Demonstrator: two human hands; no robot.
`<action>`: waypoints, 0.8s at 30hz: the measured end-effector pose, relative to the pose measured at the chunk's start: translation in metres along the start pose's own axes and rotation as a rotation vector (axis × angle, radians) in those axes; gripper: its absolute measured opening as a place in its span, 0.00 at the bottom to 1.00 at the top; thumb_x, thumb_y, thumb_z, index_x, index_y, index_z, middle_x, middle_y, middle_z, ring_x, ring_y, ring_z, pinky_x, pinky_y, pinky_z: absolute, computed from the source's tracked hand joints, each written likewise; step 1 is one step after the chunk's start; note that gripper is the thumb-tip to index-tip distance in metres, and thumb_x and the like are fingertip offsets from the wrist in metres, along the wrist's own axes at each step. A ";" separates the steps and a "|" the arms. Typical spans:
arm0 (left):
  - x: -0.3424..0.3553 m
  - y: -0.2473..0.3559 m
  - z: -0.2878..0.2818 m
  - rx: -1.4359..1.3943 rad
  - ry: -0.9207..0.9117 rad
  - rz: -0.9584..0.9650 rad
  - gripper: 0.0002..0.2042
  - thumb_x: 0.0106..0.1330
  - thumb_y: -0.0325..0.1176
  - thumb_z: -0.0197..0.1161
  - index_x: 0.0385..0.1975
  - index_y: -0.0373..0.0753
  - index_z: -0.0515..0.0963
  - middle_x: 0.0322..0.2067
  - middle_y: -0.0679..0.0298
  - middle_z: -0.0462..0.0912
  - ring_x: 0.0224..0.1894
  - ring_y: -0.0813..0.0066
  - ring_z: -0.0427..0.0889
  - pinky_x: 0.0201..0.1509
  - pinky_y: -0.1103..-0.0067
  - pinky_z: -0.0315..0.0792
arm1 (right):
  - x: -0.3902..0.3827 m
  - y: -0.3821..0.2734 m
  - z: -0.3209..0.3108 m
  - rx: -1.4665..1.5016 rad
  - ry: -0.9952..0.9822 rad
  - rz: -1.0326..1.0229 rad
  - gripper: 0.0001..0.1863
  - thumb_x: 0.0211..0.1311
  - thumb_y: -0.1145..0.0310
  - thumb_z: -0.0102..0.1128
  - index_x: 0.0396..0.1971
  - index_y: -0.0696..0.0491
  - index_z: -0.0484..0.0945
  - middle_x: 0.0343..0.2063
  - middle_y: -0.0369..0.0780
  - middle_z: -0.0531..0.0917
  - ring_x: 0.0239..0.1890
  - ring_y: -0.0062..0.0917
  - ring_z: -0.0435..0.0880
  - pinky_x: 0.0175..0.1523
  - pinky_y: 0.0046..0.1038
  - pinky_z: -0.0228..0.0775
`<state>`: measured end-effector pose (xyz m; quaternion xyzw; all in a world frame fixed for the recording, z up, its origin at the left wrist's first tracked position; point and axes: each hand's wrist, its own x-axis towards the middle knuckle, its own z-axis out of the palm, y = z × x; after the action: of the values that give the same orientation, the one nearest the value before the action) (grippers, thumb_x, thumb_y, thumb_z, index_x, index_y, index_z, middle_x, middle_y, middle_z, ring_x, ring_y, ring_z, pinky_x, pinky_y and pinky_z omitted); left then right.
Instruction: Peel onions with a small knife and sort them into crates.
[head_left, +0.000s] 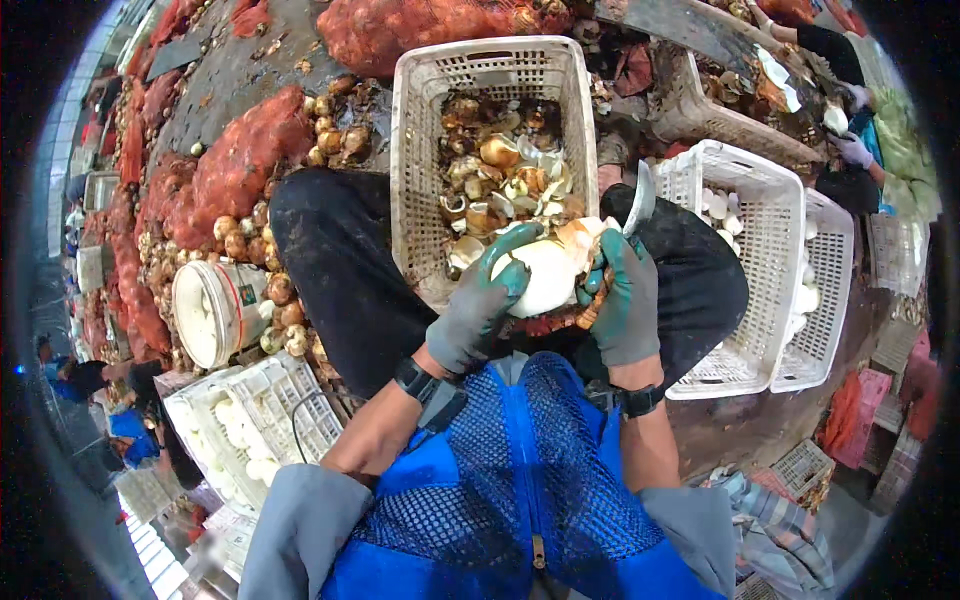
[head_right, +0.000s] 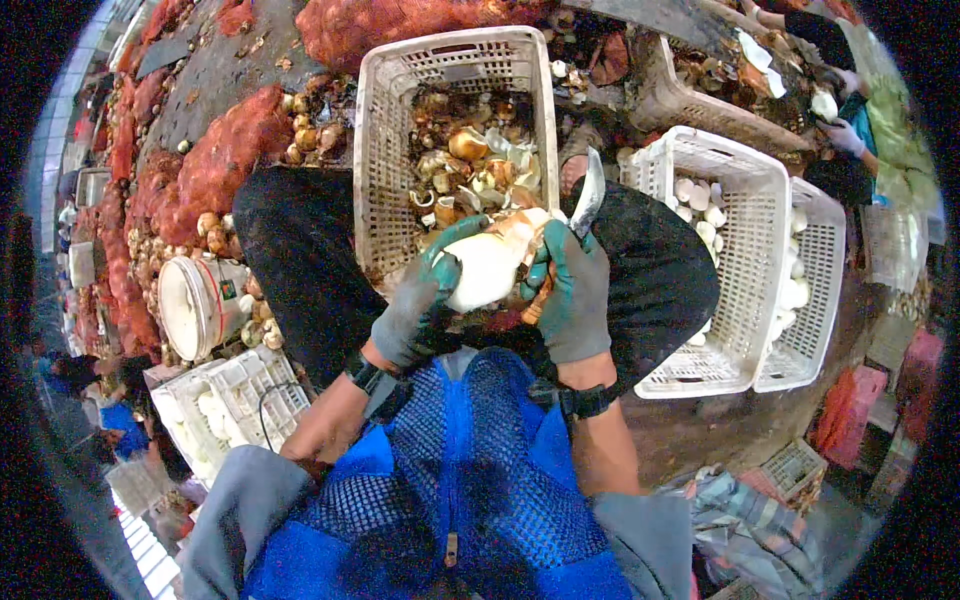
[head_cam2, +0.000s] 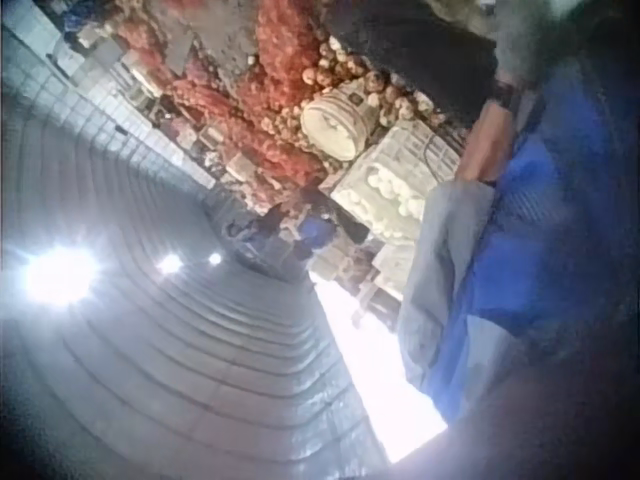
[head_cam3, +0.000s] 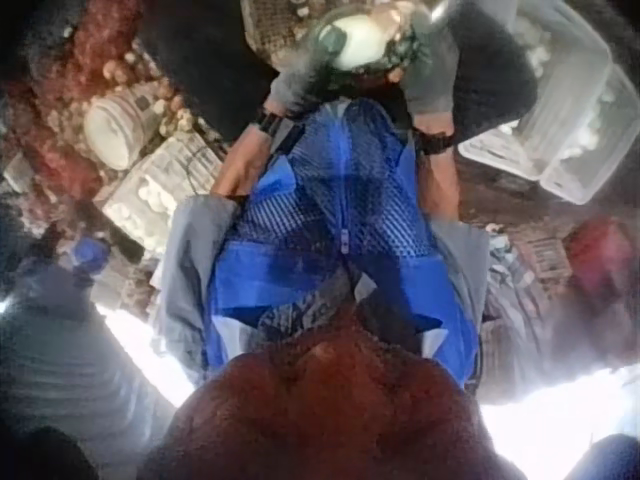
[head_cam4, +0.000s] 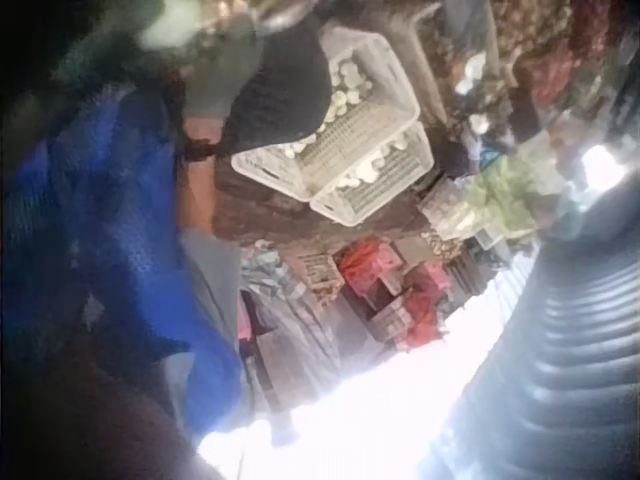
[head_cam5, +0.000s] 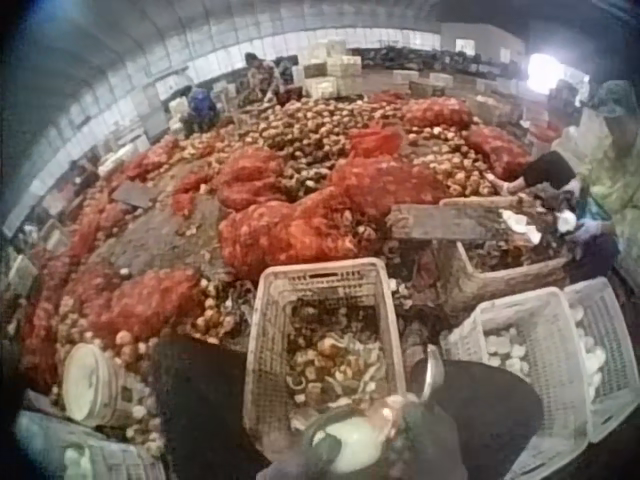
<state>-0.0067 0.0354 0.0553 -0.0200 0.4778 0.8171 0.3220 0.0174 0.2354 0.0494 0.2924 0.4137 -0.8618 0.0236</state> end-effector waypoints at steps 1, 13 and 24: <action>0.001 -0.001 -0.003 0.076 0.020 -0.009 0.35 0.75 0.45 0.65 0.76 0.33 0.65 0.65 0.54 0.80 0.65 0.69 0.81 0.69 0.72 0.75 | -0.001 -0.001 0.001 -0.032 0.030 -0.007 0.15 0.74 0.54 0.69 0.38 0.52 0.80 0.22 0.30 0.79 0.18 0.15 0.76 0.23 0.21 0.70; 0.014 -0.024 -0.011 -0.106 0.121 0.066 0.26 0.78 0.32 0.63 0.74 0.36 0.71 0.61 0.60 0.82 0.58 0.76 0.83 0.64 0.76 0.78 | -0.053 -0.009 -0.008 -1.249 0.019 -0.686 0.11 0.74 0.69 0.59 0.50 0.57 0.79 0.30 0.40 0.83 0.28 0.29 0.83 0.34 0.34 0.77; 0.006 -0.035 -0.022 0.177 0.269 0.112 0.28 0.74 0.34 0.65 0.73 0.35 0.71 0.57 0.60 0.86 0.54 0.74 0.86 0.59 0.75 0.82 | -0.066 0.023 -0.003 -1.553 -0.337 -0.595 0.14 0.66 0.70 0.63 0.50 0.56 0.81 0.52 0.53 0.80 0.46 0.50 0.84 0.45 0.47 0.79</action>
<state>0.0014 0.0332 0.0148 -0.0741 0.5871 0.7784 0.2094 0.0798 0.2097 0.0665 -0.0603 0.9387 -0.3355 0.0514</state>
